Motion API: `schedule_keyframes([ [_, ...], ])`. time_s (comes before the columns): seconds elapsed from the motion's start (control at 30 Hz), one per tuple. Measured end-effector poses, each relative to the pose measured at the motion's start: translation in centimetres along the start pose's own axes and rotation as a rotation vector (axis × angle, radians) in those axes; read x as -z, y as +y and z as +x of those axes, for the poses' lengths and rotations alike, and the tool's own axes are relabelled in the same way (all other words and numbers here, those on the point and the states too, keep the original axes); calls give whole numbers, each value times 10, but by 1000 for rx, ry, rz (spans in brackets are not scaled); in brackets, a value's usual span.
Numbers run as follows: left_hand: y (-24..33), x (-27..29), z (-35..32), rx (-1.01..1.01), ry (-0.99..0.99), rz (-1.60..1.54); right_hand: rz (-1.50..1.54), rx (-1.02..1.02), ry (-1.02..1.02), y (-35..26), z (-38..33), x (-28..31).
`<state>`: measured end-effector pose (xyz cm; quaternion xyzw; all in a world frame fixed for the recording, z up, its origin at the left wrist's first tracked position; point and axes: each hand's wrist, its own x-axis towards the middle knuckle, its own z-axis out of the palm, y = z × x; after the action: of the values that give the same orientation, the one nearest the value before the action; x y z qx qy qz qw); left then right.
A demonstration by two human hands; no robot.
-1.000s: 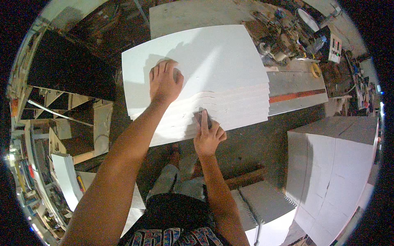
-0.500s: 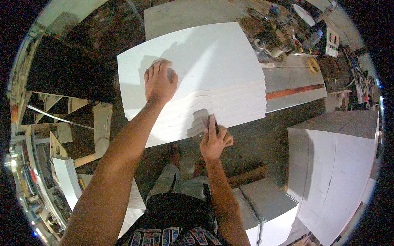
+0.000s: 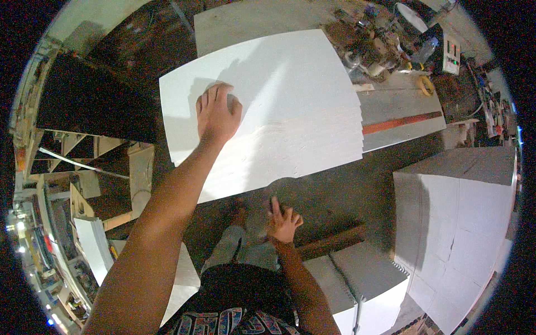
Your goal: The person sands the edges of stacked white panels using a sanding block. The person repeatedly lifts and repositions the stack to access different edges, then continues sanding the edges with consistent strokes.
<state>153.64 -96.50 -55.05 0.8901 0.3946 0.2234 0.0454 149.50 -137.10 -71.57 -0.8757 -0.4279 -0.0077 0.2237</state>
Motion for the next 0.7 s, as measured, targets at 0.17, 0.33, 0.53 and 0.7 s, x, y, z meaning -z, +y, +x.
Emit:
schedule_keyframes([
  [0.17, 2, -2, 1, 15, -10, 32, 73, -82, 143, 3, 60, 14],
  [0.33, 3, 1, 2, 19, -48, 28, 86, -207, 192, 0, 107, 11],
  [0.53, 5, 2, 3, 34, -57, 59, 139, -14, 48, -19, 49, 2],
  [0.7, 3, 3, 2, 32, -52, 26, 172, -22, 21, -20, 16, 14],
])
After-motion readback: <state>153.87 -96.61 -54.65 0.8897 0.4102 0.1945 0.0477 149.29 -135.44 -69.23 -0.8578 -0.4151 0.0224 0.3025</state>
